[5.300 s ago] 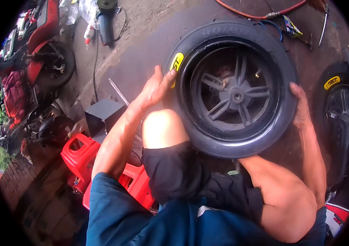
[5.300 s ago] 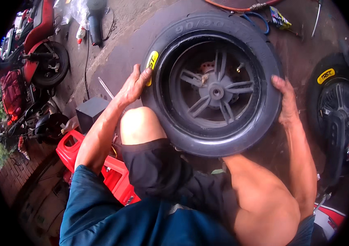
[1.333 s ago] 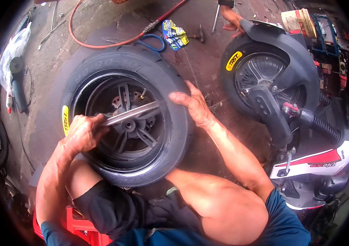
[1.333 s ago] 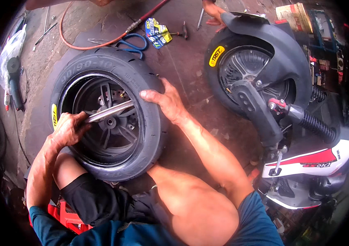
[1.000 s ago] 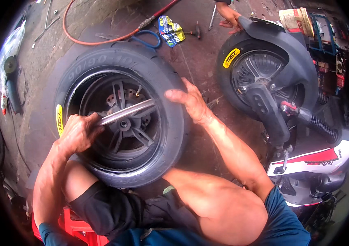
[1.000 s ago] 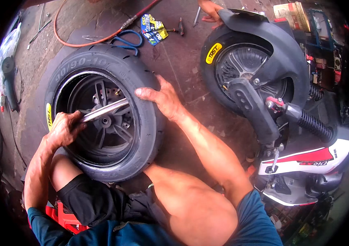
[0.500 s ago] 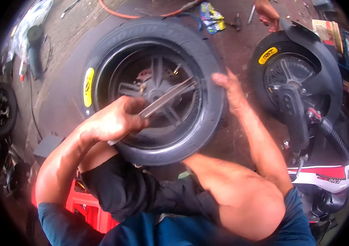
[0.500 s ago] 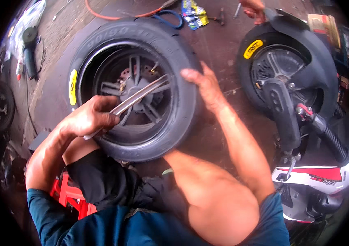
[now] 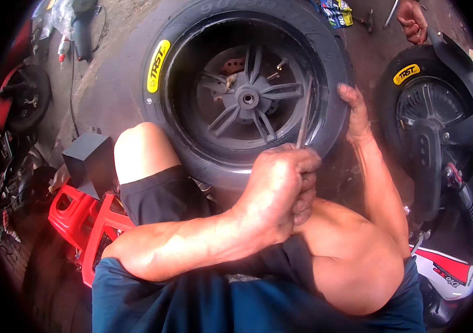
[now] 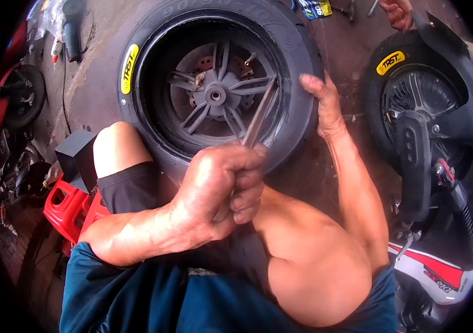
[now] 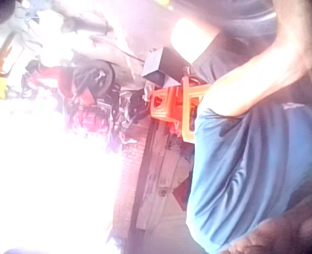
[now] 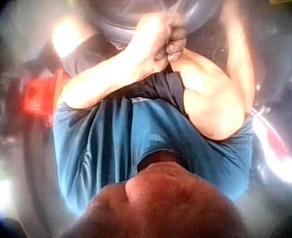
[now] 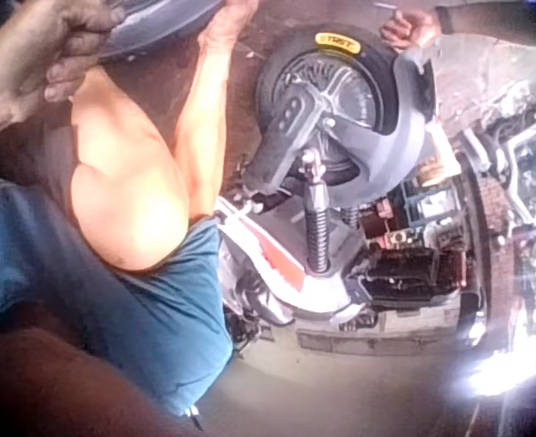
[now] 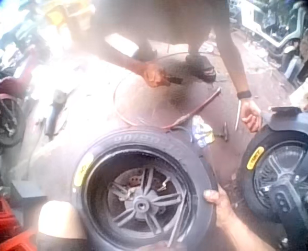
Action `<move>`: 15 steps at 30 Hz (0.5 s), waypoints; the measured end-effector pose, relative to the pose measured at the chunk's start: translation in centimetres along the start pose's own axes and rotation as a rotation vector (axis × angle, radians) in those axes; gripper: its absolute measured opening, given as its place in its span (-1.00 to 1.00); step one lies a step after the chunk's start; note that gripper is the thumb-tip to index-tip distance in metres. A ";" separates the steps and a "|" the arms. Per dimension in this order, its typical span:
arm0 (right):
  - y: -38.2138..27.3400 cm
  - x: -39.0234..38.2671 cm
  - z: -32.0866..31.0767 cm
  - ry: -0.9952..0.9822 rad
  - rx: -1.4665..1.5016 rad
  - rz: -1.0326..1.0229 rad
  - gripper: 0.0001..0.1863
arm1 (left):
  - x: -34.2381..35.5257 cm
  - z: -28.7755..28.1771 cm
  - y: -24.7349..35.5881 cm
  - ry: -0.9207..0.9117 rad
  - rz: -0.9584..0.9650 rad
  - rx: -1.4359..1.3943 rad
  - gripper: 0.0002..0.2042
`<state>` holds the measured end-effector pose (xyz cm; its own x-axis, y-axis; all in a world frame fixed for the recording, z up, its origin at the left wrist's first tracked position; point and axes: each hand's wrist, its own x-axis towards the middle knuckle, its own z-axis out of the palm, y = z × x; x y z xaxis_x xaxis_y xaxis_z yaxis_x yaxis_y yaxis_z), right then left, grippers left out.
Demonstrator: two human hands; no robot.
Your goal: The person fits a tire onto a wheel rim, pries the tire over the rim using tire levers, and installs a valve stem into the wheel by hand.
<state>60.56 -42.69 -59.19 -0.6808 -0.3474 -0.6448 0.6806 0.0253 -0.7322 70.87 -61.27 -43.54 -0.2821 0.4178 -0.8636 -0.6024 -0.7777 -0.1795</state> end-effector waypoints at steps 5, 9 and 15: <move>0.8 0.4 -0.5 0.023 0.003 0.030 -0.21 | 0.6 2.4 -2.2 0.035 0.078 -0.068 -0.89; 1.2 -0.1 -1.1 0.011 0.033 0.050 -0.21 | 0.1 0.1 -1.8 0.144 0.034 0.502 -0.91; 0.9 -0.2 -1.5 0.043 -0.005 0.078 -0.11 | -11.2 -8.3 7.5 0.207 0.601 1.912 -0.89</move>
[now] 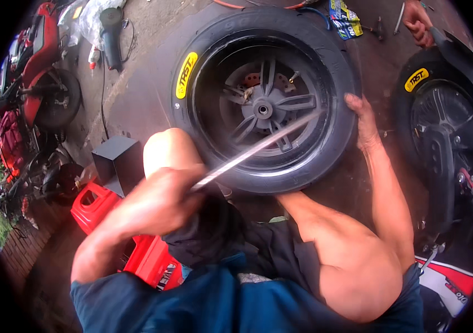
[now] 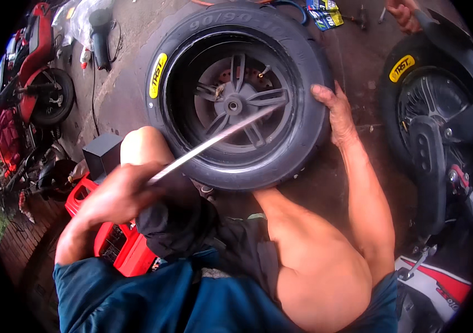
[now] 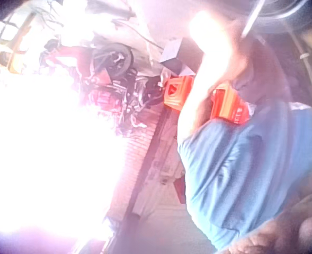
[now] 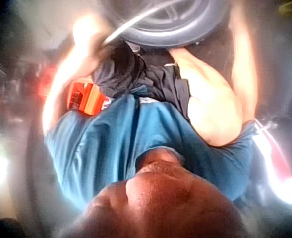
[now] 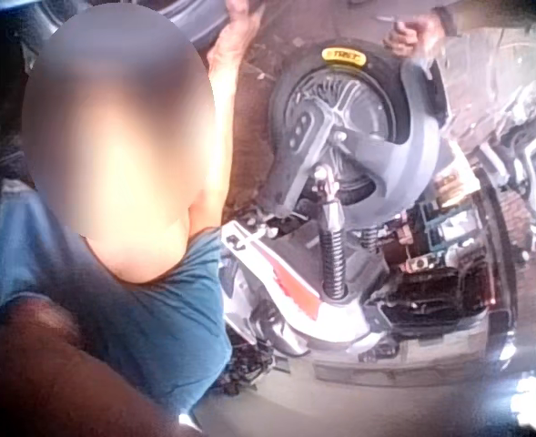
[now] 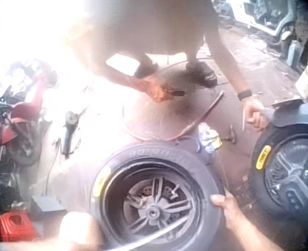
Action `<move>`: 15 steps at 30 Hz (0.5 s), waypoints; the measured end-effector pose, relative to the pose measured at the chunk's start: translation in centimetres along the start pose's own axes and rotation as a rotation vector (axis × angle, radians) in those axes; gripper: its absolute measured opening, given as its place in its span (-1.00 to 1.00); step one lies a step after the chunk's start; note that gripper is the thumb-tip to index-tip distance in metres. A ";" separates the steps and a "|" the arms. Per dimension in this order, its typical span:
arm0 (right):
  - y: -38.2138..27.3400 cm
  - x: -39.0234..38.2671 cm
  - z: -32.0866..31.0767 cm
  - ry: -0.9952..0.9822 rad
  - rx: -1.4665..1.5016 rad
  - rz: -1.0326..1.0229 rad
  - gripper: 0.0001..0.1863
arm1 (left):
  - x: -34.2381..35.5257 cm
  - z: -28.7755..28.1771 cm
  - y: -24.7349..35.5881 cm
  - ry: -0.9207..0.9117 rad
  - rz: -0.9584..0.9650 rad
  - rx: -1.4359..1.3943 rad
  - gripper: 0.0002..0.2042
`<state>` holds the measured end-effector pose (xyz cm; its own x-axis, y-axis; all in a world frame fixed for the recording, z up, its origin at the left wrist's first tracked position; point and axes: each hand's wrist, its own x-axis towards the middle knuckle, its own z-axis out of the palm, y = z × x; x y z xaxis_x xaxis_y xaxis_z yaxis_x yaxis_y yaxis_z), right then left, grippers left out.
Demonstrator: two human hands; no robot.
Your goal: The person fits a tire onto a wheel rim, pries the tire over the rim using tire levers, and installs a valve stem into the wheel by hand.
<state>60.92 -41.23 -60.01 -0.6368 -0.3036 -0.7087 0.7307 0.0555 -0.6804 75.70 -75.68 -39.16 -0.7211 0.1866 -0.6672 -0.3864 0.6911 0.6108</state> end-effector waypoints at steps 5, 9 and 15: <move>-1.5 -0.8 2.2 0.095 -0.044 0.089 -0.07 | 11.6 -3.0 -10.0 0.817 -0.087 -0.128 -0.85; -0.3 -0.2 2.2 0.242 -0.130 -0.016 -0.01 | 18.1 -2.3 -14.8 0.909 -0.034 -0.457 -0.82; -1.8 -1.1 4.7 0.462 -0.289 -0.008 0.03 | 19.4 -1.3 -14.7 0.948 -0.201 -0.108 -0.78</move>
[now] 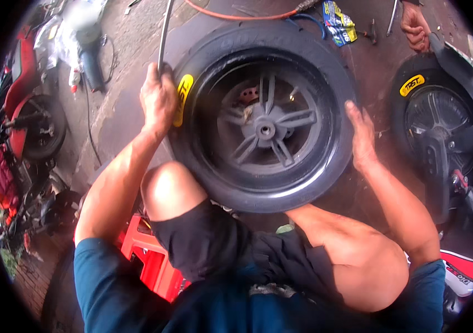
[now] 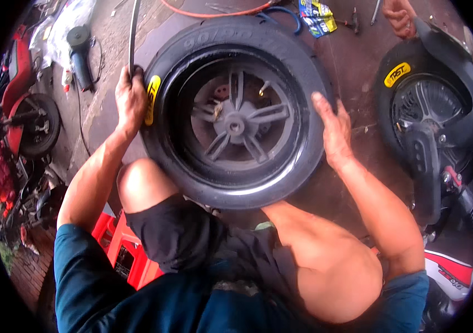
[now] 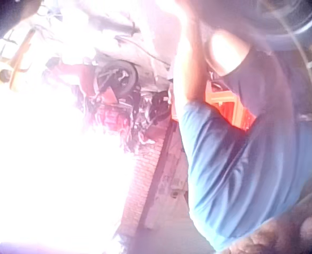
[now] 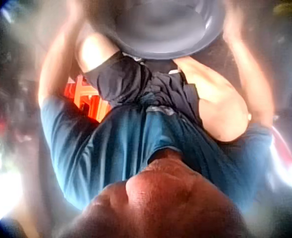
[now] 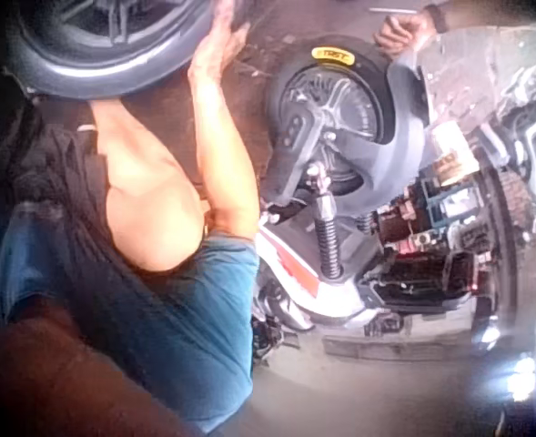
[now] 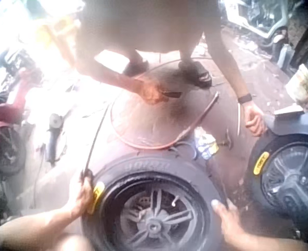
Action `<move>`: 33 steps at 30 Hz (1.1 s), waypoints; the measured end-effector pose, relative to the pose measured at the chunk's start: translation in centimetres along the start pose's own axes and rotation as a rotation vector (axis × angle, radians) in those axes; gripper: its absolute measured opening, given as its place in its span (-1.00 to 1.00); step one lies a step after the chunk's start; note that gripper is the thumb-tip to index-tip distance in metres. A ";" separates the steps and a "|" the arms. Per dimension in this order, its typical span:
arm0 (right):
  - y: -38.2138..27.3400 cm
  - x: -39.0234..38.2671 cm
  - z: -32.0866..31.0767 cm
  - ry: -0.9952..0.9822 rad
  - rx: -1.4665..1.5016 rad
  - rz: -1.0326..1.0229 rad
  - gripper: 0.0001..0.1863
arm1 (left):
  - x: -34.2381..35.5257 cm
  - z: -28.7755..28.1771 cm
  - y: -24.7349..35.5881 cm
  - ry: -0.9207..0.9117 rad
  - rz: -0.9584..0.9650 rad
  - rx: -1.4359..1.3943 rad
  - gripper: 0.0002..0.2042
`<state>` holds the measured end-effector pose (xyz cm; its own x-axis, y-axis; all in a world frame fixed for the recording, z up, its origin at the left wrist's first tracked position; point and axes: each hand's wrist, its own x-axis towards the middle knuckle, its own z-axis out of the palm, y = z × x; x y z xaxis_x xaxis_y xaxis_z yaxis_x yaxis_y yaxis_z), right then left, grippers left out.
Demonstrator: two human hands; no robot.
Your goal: The person fits a tire onto a wheel rim, pries the tire over the rim using tire levers, and installs a valve stem into the wheel by hand.
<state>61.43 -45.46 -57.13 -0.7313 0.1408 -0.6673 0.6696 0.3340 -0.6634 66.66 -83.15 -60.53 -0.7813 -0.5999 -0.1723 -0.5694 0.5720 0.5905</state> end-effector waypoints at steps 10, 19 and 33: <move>0.3 0.6 0.1 -0.063 0.067 -0.003 -0.16 | -1.1 -0.1 0.8 -0.027 -0.092 -0.037 -0.83; 0.0 1.0 0.1 -0.019 -0.194 -0.153 -0.22 | -2.8 1.1 -1.2 -0.015 -0.193 -0.204 -0.86; -0.5 0.7 0.4 -0.026 -0.186 -0.141 -0.24 | -2.5 1.9 -2.3 -0.050 -0.214 -0.197 -0.83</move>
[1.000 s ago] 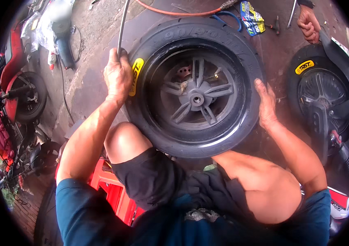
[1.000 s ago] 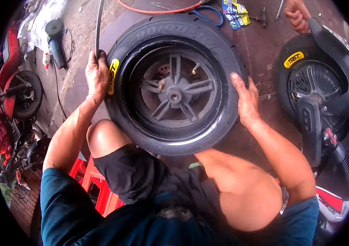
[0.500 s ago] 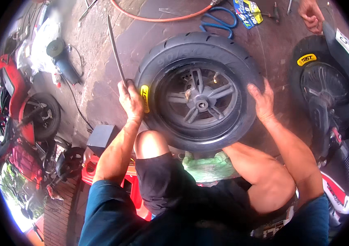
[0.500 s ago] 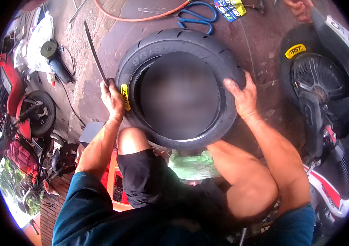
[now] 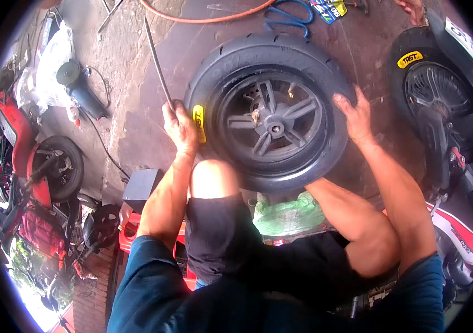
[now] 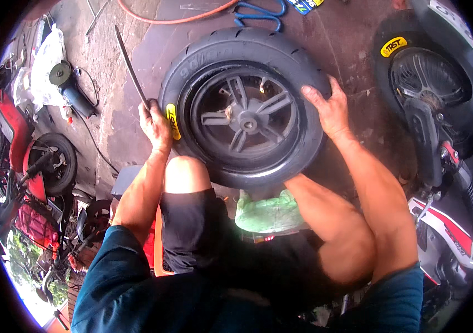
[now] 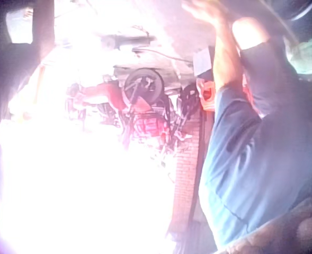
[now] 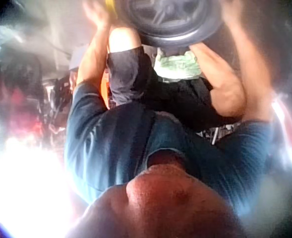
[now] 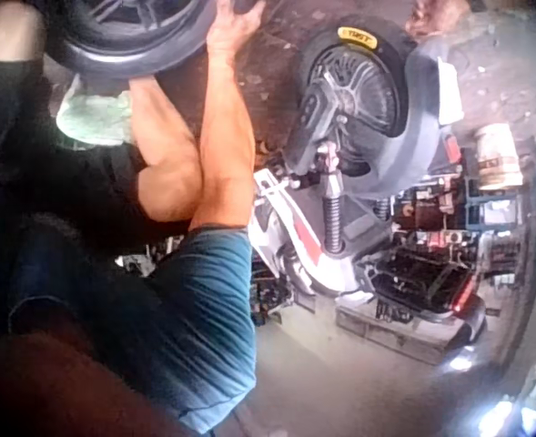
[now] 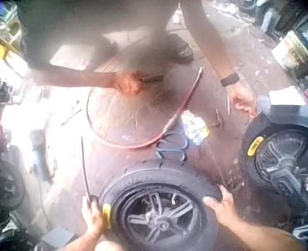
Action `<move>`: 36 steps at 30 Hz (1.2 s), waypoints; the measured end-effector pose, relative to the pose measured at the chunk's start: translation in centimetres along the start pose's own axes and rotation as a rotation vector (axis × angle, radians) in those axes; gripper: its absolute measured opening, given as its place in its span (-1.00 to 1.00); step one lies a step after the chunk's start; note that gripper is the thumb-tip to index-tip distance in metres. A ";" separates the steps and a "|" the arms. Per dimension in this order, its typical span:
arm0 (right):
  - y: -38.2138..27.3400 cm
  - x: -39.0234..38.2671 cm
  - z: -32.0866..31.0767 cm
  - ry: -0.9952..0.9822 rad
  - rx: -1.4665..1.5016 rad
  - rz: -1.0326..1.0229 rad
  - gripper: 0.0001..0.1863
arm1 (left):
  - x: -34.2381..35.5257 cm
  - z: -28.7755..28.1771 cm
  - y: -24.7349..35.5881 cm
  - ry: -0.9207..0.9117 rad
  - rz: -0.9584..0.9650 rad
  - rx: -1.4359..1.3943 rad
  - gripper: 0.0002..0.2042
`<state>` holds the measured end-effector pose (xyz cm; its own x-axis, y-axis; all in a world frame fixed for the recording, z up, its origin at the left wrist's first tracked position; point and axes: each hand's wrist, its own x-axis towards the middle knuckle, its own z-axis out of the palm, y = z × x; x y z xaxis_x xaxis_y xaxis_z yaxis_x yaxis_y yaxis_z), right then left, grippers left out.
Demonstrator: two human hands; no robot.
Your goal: The person fits a tire onto a wheel rim, pries the tire over the rim using tire levers, and installs a valve stem into the wheel by hand.
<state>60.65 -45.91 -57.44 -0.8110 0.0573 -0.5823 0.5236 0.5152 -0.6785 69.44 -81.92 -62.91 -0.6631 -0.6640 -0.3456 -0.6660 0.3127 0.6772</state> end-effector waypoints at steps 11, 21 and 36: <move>1.2 0.3 -0.2 -0.028 -0.048 0.022 -0.20 | 0.5 -3.4 2.2 -0.186 0.072 0.305 -0.80; -0.6 -0.1 -0.1 -0.143 0.371 0.192 -0.27 | -1.7 -8.2 11.9 -1.109 0.176 0.520 -0.79; 0.4 0.4 -1.0 -0.268 0.419 0.182 -0.14 | -3.2 -0.5 11.3 -0.901 0.183 -0.669 -0.78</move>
<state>60.25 -44.84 -57.47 -0.6311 -0.1347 -0.7639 0.7533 0.1285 -0.6450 64.19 -76.62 -53.84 -0.9158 0.1694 -0.3641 -0.3972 -0.2499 0.8830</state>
